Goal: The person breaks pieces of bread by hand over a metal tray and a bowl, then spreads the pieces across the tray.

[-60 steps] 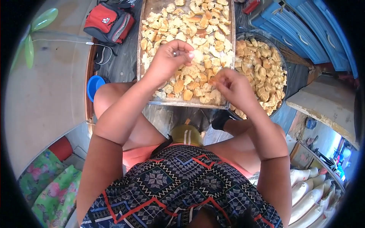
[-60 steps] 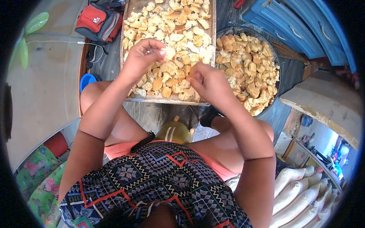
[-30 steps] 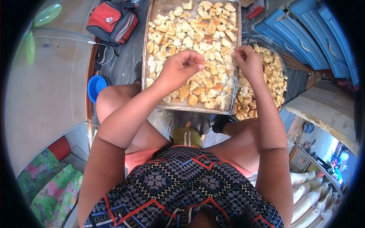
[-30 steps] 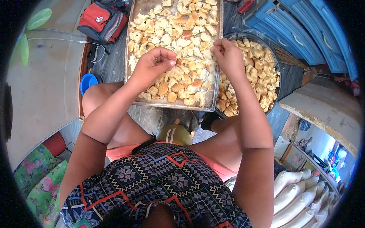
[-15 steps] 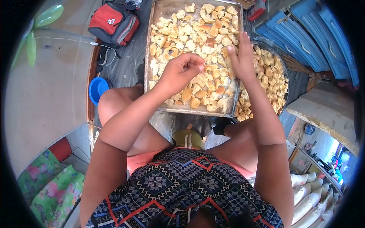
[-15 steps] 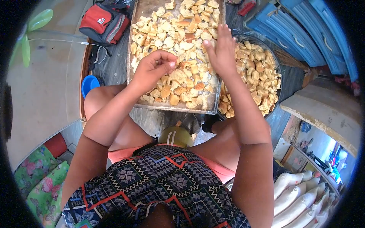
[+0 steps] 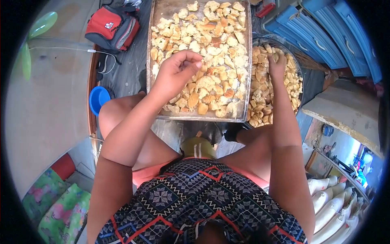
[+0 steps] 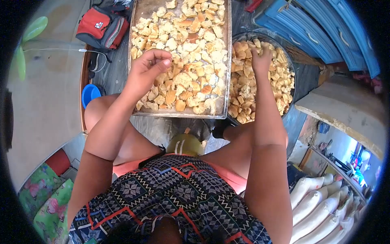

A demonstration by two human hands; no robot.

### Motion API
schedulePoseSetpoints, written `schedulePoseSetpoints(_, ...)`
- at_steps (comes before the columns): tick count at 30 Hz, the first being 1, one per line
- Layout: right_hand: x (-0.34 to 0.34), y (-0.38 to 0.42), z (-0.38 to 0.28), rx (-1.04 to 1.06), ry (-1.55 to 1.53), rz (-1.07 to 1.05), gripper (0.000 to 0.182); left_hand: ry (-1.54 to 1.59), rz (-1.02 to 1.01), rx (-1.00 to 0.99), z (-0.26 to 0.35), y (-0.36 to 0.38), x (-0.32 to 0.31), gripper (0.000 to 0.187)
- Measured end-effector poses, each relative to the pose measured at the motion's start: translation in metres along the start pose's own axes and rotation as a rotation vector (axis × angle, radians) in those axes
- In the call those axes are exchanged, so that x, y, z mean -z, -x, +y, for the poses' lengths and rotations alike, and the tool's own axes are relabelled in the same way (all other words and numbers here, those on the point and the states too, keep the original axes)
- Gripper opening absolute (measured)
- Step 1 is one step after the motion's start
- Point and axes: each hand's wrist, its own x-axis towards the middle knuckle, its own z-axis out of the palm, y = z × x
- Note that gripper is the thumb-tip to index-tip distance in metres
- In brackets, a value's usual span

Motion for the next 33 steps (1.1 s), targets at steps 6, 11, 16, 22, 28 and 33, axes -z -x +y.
schedulePoseSetpoints(6, -0.039, 0.081, 0.127, -0.4, 0.542, -0.486, 0.08, -0.515, -0.253, -0.281, 0.007, 0.011, -0.025, 0.031)
schedulePoseSetpoints(11, -0.057, 0.12, 0.098, -0.299, 0.645, -0.696, 0.083, -0.765, -0.636, -0.531, 0.007, 0.031, -0.071, 0.041)
schedulePoseSetpoints(16, -0.058, 0.122, 0.121, -0.205, 0.568, -0.649, 0.056, -0.741, -0.771, -0.541, 0.001, 0.037, -0.086, 0.041)
schedulePoseSetpoints(22, -0.03, 0.097, 0.158, -0.42, 0.279, -0.337, 0.025, -0.715, -0.605, -0.591, 0.004, 0.026, -0.076, 0.029)
schedulePoseSetpoints(28, 0.026, 0.003, 0.061, -0.486, -0.749, 0.026, 0.011, -0.635, -0.38, -0.526, 0.004, 0.003, -0.048, 0.028)
schedulePoseSetpoints(33, 0.056, -0.013, -0.153, 0.001, -0.751, -0.354, 0.012, -0.697, 0.107, -0.405, 0.026, -0.032, 0.01, 0.026)
